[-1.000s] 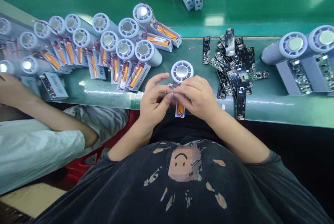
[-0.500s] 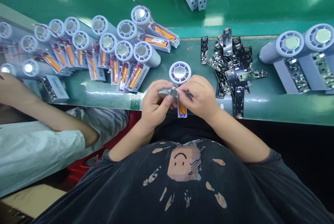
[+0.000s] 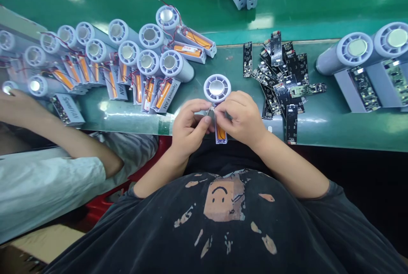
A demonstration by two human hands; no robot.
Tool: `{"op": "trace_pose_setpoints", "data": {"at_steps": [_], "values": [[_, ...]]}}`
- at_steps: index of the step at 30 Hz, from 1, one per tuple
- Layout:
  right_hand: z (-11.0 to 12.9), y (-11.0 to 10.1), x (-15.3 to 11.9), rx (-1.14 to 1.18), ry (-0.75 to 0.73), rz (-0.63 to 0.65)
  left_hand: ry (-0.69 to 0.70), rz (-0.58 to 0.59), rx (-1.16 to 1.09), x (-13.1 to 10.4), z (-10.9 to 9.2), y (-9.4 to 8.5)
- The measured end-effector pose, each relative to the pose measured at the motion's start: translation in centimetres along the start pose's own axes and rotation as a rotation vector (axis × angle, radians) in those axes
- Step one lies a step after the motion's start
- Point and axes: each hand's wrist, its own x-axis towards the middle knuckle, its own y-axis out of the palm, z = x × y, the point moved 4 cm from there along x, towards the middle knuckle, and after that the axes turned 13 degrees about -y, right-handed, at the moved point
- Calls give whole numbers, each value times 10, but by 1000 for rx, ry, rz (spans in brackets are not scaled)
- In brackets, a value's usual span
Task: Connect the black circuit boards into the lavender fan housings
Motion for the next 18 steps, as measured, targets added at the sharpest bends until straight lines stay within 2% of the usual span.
{"op": "trace_pose_setpoints", "data": {"at_steps": [6,12,18], "values": [[-2,2,-2,29,27,80,-20,18,5,0,3,-2],[-5,-2,-1,138,58,65,-10,94,-115,2,3,-4],[-13,-4,-1,203,181,76,-21,200,-185,4,3,-7]]}}
